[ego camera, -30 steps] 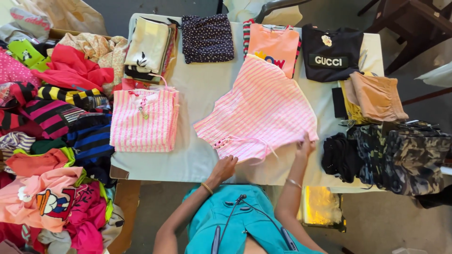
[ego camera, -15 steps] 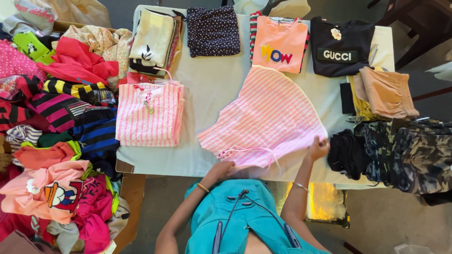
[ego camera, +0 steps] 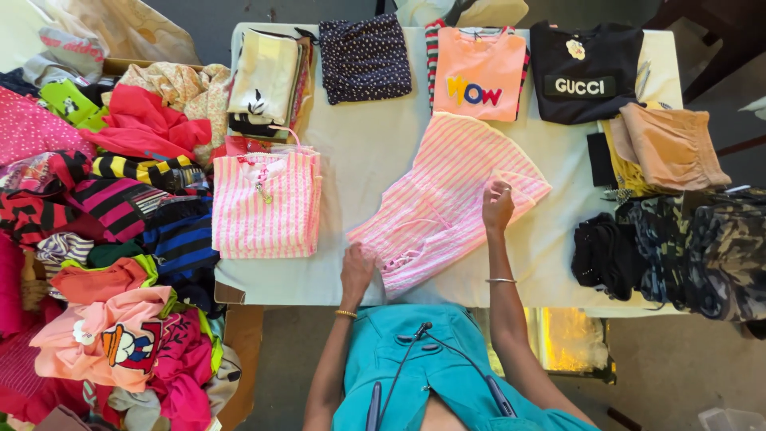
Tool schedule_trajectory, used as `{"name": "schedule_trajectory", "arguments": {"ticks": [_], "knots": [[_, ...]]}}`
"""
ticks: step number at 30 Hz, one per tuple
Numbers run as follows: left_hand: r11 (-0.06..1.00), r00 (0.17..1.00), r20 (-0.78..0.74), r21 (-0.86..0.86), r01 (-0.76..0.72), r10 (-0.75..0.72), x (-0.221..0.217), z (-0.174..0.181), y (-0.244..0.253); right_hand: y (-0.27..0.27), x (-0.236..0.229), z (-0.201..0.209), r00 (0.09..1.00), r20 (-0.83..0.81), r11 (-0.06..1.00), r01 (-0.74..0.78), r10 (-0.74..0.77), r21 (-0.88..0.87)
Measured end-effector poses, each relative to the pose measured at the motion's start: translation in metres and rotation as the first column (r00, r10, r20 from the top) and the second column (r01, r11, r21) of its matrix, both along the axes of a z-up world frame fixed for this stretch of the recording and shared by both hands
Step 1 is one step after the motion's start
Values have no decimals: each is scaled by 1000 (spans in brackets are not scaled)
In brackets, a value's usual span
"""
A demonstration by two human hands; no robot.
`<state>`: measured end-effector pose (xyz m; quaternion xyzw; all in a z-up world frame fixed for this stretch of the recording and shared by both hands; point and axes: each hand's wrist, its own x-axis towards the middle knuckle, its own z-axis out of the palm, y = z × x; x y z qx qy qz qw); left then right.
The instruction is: Folding various articles of clothing on a white table.
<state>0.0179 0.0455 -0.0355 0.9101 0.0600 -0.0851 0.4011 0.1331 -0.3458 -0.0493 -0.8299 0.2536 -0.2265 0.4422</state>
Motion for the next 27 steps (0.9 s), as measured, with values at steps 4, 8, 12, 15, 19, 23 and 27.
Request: {"name": "schedule_trajectory", "arguments": {"ticks": [4, 8, 12, 15, 19, 23, 27], "knots": [[997, 925, 372, -2, -81, 76, 33, -18, 6, 37, 35, 32, 987, -18, 975, -161, 160, -155], [996, 982, 173, 22, -81, 76, 55, -11, -6, 70, 106, 17, 825, -65, 638, -481, 561, -601], [974, 998, 25, 217, -68, 64, 61, -9, -9, 122, 149, 50, 598, -358, 189, -662, 717, -726], [946, 968, 247, 305, -114, 37, 56, 10, -5, 99, 184, -14, 698, -473, 258, -670, 537, -696], [956, 933, 359, 268, -122, 19, 52, -5, 3, 69, 202, -18, 839, -386, 209, -486, 384, -849], [974, 983, 182, 224, -48, 7, 46, -11, 5, 41, 196, 10, 862, -391, 51, -428, 323, -902], [981, 958, 249, 168, 101, -141, 32, 0, 5, 4, 171, 42, 918, -196, 136, -256, 345, -957]]}}
